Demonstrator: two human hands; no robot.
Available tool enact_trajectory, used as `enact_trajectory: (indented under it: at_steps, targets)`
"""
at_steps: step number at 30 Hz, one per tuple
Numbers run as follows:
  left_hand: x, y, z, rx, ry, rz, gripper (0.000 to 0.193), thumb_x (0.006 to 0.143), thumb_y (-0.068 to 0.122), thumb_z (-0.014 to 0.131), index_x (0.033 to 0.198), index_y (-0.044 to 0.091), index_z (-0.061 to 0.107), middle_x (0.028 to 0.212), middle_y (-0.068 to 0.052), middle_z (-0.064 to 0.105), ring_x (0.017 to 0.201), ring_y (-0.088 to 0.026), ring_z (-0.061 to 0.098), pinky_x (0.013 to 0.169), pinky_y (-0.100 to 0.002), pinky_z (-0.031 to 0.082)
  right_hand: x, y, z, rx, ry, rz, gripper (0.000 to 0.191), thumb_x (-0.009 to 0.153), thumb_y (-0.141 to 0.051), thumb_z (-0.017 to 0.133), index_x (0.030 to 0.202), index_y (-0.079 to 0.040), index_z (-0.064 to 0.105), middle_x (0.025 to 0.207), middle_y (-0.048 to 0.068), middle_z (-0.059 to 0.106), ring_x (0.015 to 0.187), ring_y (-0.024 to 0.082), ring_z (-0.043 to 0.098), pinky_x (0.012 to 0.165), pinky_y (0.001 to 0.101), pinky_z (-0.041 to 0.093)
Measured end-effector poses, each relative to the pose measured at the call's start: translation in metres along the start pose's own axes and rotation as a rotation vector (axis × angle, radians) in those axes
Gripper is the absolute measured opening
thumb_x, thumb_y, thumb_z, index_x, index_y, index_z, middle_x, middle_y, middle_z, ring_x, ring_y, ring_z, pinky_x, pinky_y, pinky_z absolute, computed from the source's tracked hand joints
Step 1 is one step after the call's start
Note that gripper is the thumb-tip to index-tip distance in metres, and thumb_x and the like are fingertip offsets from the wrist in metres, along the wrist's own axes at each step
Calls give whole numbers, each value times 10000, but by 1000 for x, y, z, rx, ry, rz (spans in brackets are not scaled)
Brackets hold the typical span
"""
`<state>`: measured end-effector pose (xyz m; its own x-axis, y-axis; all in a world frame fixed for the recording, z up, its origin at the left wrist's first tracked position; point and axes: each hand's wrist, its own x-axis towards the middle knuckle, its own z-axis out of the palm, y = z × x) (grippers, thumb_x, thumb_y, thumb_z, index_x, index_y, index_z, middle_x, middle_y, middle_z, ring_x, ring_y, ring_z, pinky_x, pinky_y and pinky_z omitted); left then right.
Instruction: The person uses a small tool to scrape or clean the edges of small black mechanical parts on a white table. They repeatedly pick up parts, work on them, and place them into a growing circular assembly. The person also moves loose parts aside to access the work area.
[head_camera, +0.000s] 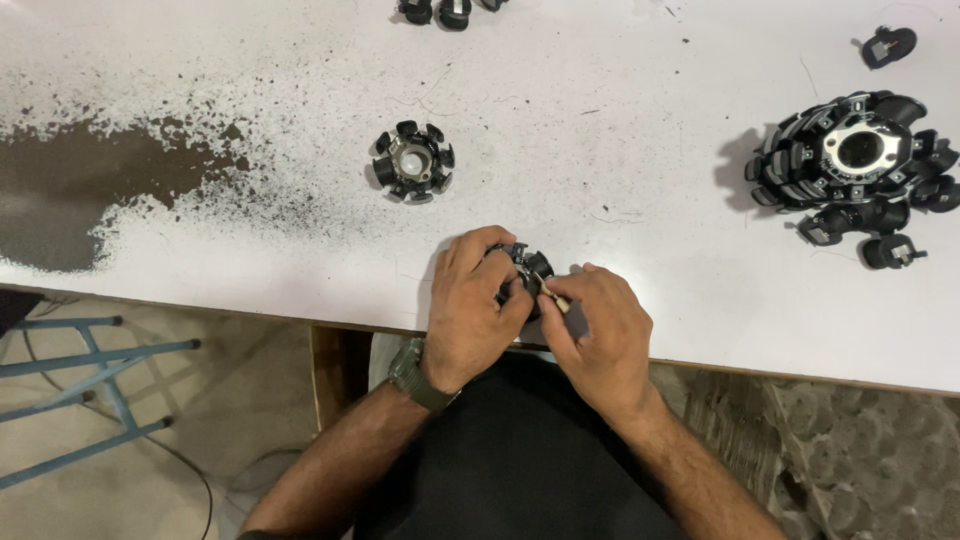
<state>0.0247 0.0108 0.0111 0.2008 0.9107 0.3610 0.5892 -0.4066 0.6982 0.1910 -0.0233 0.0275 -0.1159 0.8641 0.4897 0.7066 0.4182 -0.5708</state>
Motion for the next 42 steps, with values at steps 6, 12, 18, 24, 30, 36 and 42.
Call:
enact_trajectory:
  at_steps: [6, 12, 18, 24, 30, 36, 42]
  targets:
    - [-1, 0, -1, -49, 9, -18, 96, 801, 35, 715, 834, 42, 624, 1263, -127, 616, 1129, -313, 583, 954, -462, 484, 1, -2, 1, -24, 8, -20, 195, 882, -49, 790, 1036, -49, 671, 934, 76, 704, 885, 241, 710, 984, 458, 585]
    - [-2, 3, -6, -78, 5, -51, 115, 795, 42, 728, 842, 41, 623, 1309, -130, 604, 1141, -307, 597, 944, -466, 509, -1, -2, 1, -26, 17, -23, 190, 892, -39, 785, 1041, -50, 667, 935, 70, 708, 881, 227, 711, 997, 461, 582]
    - [-3, 6, -14, -93, -32, -52, 198, 825, 95, 773, 1007, 45, 712, 1364, -158, 571, 1245, -329, 567, 976, -450, 524, -4, -1, 3, -30, 38, -30, 218, 881, -33, 792, 1055, -49, 662, 949, 84, 713, 905, 245, 710, 996, 458, 579]
    - [0, 5, -18, -110, -29, -39, 121, 871, 88, 763, 988, 74, 732, 1374, -115, 602, 1236, -291, 592, 970, -406, 546, -3, -2, 5, -44, 37, -59, 234, 884, -29, 795, 1070, -47, 654, 968, 90, 714, 942, 257, 713, 996, 455, 577]
    - [3, 3, -22, -26, -97, 10, 106, 832, 93, 756, 928, 60, 726, 1324, -120, 613, 1223, -309, 583, 1008, -456, 492, 0, -6, 2, -68, 19, -39, 233, 857, -29, 815, 1048, -49, 682, 953, 93, 699, 928, 265, 695, 918, 422, 584]
    - [0, 2, -24, -24, -127, 75, 128, 855, 127, 751, 967, 66, 746, 1340, -129, 629, 1229, -298, 586, 1036, -472, 466, 5, -8, -3, -40, -63, 12, 219, 850, -16, 814, 1031, -37, 692, 935, 96, 704, 832, 222, 696, 701, 339, 562]
    - [-2, 2, -13, -43, -50, -6, 126, 879, 155, 788, 963, 72, 744, 1307, -90, 651, 1139, -245, 628, 965, -420, 504, -3, -7, -4, 56, 9, 54, 207, 899, -26, 777, 1070, -19, 660, 994, 111, 710, 855, 218, 736, 695, 311, 593]
